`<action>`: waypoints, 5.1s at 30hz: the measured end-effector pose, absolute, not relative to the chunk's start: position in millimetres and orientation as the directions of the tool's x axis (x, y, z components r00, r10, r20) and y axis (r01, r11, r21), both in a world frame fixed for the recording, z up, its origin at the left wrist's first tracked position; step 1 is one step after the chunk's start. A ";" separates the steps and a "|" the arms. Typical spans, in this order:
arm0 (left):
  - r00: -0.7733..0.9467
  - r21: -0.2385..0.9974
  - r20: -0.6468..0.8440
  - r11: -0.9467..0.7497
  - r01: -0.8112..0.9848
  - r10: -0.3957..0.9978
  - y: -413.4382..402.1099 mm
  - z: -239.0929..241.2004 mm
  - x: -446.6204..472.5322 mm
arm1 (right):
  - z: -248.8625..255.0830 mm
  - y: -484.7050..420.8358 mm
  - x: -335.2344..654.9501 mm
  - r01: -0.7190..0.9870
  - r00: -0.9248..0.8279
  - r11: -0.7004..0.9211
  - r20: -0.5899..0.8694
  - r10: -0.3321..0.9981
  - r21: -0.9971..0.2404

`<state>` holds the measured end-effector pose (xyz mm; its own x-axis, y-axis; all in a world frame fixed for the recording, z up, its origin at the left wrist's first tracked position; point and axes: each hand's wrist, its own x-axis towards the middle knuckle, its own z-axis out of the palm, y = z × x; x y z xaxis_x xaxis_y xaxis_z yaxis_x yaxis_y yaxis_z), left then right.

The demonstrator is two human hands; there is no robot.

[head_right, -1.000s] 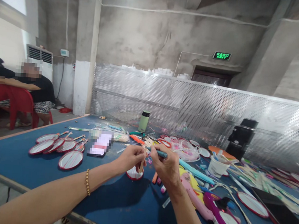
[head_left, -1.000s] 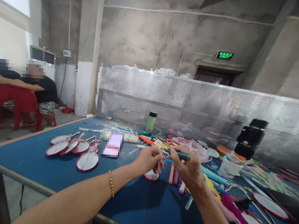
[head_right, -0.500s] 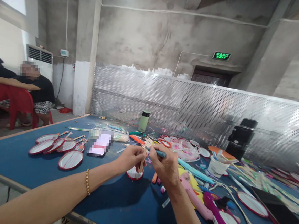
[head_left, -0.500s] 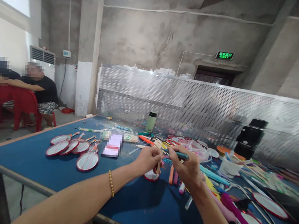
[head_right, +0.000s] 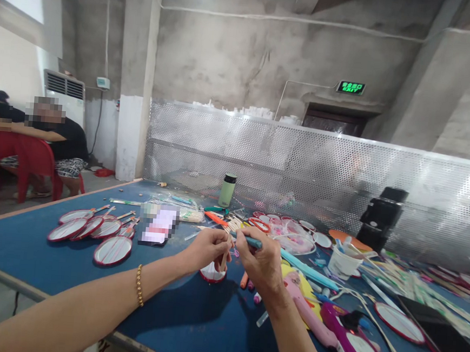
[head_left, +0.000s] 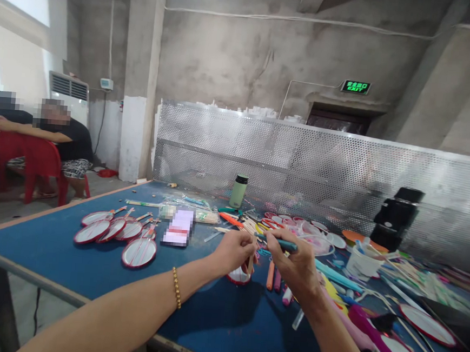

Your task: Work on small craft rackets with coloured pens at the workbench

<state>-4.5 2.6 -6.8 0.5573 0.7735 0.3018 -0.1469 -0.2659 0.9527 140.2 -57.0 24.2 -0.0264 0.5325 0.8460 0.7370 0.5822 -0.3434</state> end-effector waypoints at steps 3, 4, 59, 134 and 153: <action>0.559 0.954 0.299 -0.264 -0.145 0.773 2.7 -7.0 -4.3 | 23.9 -56.3 141.1 0.739 -0.021 0.583 0.853 0.521 -0.338; 0.559 0.954 0.299 -0.264 -0.145 0.773 2.8 -7.1 -4.3 | 23.9 -56.2 141.2 0.740 -0.021 0.583 0.855 0.518 -0.336; 0.560 0.948 0.316 -0.279 -0.153 0.766 4.0 -8.1 -4.2 | 25.7 -57.7 139.2 0.747 -0.025 0.579 0.857 0.514 -0.326; 0.562 0.949 0.310 -0.281 -0.141 0.767 3.1 -6.9 -4.1 | 29.2 -57.4 138.2 0.763 -0.020 0.569 0.869 0.495 -0.307; 0.554 0.951 0.307 -0.271 -0.149 0.774 4.1 -7.3 -4.3 | 26.8 -54.9 140.8 0.756 0.007 0.563 0.863 0.505 -0.335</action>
